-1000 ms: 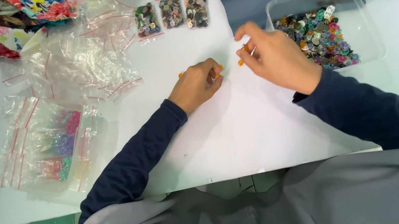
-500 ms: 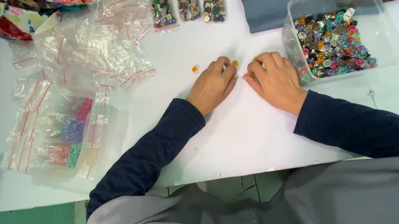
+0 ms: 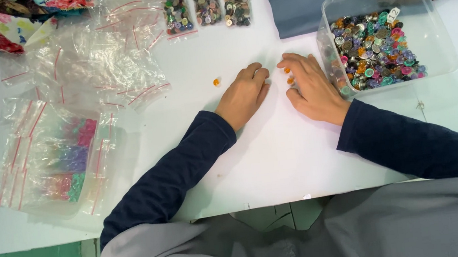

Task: Sorting colored buttons from a plastic container into small zip-lock bags

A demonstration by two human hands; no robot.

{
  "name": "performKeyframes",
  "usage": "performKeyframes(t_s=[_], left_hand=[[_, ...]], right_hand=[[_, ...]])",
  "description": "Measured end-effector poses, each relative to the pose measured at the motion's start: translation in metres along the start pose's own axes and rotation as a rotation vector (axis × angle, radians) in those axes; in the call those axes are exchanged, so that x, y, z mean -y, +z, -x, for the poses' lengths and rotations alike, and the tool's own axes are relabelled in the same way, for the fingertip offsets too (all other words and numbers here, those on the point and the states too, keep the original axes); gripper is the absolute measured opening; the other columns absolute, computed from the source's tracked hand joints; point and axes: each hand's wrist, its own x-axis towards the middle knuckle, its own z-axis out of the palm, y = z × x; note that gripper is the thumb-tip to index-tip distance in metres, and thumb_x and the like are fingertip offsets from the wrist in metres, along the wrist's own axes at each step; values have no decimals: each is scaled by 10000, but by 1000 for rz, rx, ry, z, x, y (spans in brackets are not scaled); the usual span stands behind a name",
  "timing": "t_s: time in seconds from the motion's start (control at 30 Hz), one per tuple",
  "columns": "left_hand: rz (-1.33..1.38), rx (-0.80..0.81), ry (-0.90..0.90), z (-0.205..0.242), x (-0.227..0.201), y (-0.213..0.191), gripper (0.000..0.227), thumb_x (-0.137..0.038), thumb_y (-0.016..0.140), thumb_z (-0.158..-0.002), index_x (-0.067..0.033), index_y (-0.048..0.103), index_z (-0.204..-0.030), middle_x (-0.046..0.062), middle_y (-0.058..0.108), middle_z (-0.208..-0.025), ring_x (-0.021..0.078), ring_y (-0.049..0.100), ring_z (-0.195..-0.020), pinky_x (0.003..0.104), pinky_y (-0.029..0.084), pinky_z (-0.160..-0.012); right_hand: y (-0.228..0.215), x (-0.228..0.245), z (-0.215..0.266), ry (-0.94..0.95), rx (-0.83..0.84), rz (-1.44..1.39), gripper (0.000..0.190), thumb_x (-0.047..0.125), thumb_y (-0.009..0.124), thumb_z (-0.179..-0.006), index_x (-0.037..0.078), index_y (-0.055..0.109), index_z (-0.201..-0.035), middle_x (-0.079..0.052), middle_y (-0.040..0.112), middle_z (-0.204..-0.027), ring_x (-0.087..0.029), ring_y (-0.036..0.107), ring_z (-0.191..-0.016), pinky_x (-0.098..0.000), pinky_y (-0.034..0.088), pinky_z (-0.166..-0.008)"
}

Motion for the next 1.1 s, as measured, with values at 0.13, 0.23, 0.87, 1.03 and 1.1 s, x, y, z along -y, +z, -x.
performKeyframes(t_s=[0.13,0.23,0.87,1.03,1.1], left_hand=[[62,43,-2,-6,0,-1,330,-124,661,-963,-56,558,-1269,203,591,-1227,299,719,-1019,336,630,-849],[73,75,-26,-10,0,-2,367,-91,655,-924,-59,578,-1281,200,611,-1187,279,720,-990,326,633,-829],[181,148,-105,-18,-3,-9,419,43,636,-854,4,605,-1269,177,596,-1087,271,722,-965,313,651,-789],[176,142,-102,-19,-2,-13,421,39,632,-857,8,596,-1275,179,599,-1078,279,723,-960,314,651,-783],[175,149,-102,-21,-2,-16,435,27,639,-854,10,587,-1285,181,597,-1083,279,723,-961,316,652,-785]], right_hand=[[7,-6,2,-67,6,19,602,0,496,-816,71,482,-1414,-220,501,-1426,-446,461,-1384,-658,217,-1170],[14,-14,3,-86,-39,50,539,-18,504,-840,63,535,-1372,-199,554,-1383,-411,515,-1354,-612,254,-1180],[5,-5,4,-57,-94,15,473,-118,418,-981,29,534,-1415,-232,578,-1380,-413,544,-1330,-546,331,-1187],[9,-7,1,-103,-127,57,431,-67,463,-999,38,563,-1405,-215,606,-1353,-403,542,-1337,-531,349,-1182],[9,-5,-1,-130,-137,70,420,-67,483,-993,33,580,-1390,-212,619,-1338,-399,554,-1323,-529,362,-1173]])
